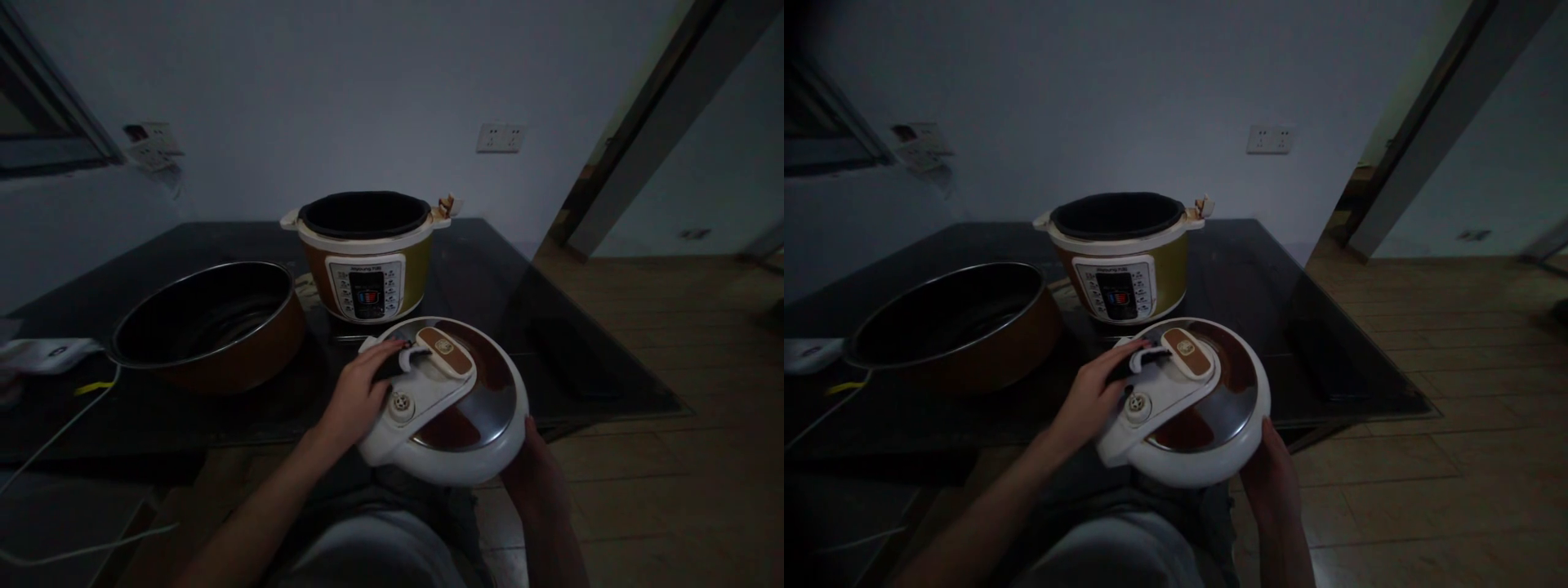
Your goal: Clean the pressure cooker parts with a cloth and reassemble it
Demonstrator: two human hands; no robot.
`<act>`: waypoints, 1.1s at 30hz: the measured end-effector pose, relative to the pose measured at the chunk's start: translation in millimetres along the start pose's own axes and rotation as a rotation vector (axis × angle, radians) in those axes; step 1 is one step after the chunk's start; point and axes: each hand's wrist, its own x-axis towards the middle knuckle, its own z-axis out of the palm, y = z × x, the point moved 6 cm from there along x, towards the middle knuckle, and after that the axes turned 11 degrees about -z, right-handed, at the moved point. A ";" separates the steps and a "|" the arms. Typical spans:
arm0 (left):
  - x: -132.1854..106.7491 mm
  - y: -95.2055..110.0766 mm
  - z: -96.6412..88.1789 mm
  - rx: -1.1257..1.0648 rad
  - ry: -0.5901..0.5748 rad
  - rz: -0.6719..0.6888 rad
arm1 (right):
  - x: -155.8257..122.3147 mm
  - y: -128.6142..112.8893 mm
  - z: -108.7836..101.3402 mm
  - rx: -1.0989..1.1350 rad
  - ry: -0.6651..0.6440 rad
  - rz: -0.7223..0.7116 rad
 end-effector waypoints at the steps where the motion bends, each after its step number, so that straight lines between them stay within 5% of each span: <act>1: 8.9 0.8 -1.1 0.025 0.020 -0.054 | 0.2 0.1 -0.3 -0.001 0.000 -0.003; 5: 28.7 16.3 11.5 0.282 -0.130 -0.151 | 0.5 -0.7 0.1 -0.022 0.016 -0.010; 9: 19.8 35.4 22.3 0.520 -0.207 -0.077 | 0.0 -2.7 4.3 -0.019 0.031 0.000; 19: -48.3 61.9 75.8 0.858 -0.040 0.391 | -0.3 -8.0 17.4 -0.014 -0.003 0.029; 24: -49.8 63.5 52.2 0.612 -0.265 0.535 | -0.4 -7.8 18.6 -0.010 -0.003 0.019; 26: -37.5 56.7 26.1 0.418 -0.298 0.398 | -0.2 -7.2 15.3 -0.013 0.006 0.010; 30: 0.6 20.6 -27.6 0.036 0.017 -0.100 | 0.2 -6.1 7.6 -0.020 0.025 -0.010; 33: 15.5 -4.6 -27.3 -0.392 0.087 -0.347 | -0.1 -5.9 5.9 -0.010 0.025 -0.010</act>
